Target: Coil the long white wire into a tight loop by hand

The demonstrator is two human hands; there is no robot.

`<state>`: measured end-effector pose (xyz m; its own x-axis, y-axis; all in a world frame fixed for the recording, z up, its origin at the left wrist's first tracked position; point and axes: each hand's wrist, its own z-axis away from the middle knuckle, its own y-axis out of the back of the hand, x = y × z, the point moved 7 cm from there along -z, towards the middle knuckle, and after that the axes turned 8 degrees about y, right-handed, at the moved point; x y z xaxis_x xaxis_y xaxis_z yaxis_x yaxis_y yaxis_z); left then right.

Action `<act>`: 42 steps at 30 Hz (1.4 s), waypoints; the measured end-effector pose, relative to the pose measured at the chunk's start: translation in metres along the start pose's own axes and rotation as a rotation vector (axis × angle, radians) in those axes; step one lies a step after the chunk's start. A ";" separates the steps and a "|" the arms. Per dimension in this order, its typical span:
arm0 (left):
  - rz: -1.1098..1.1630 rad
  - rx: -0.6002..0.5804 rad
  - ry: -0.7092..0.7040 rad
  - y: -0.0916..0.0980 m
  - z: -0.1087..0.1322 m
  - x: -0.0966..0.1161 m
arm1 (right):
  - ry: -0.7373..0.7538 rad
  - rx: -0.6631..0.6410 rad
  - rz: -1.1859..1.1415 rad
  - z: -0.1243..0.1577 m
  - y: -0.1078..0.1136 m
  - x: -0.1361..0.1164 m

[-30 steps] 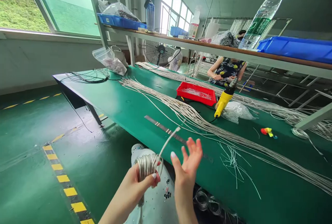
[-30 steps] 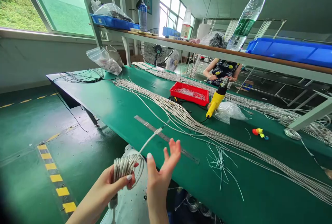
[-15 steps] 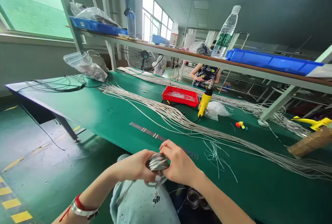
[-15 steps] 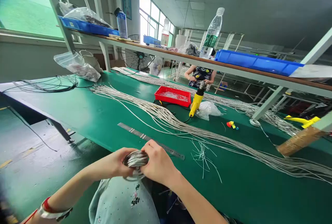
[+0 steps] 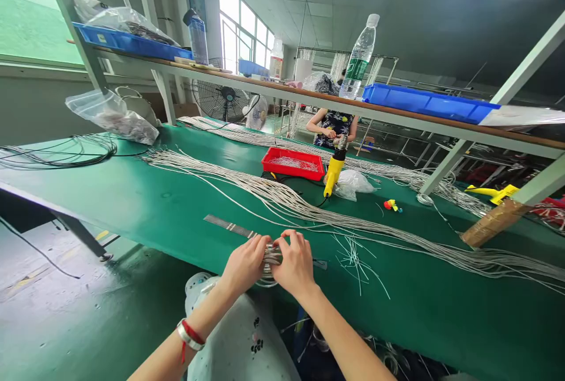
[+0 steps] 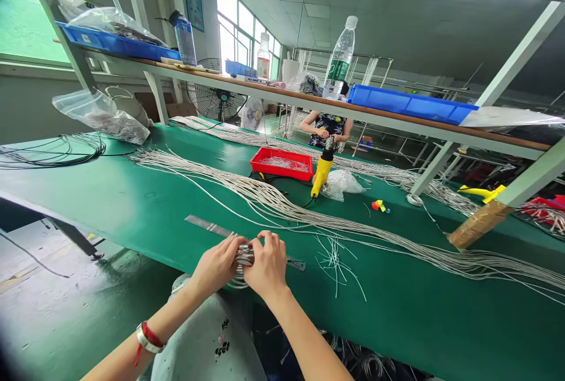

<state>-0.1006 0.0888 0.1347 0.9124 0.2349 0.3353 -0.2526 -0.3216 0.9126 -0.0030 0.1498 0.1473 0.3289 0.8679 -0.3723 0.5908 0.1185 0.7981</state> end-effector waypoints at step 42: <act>0.600 0.180 0.382 0.035 0.111 0.011 | -0.645 0.162 0.070 0.128 0.087 0.104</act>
<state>-0.0640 -0.0218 0.1444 0.4491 0.2637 0.8537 -0.5866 -0.6337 0.5043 0.1765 0.1885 0.1171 0.7153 0.4023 -0.5714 0.6388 -0.0448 0.7681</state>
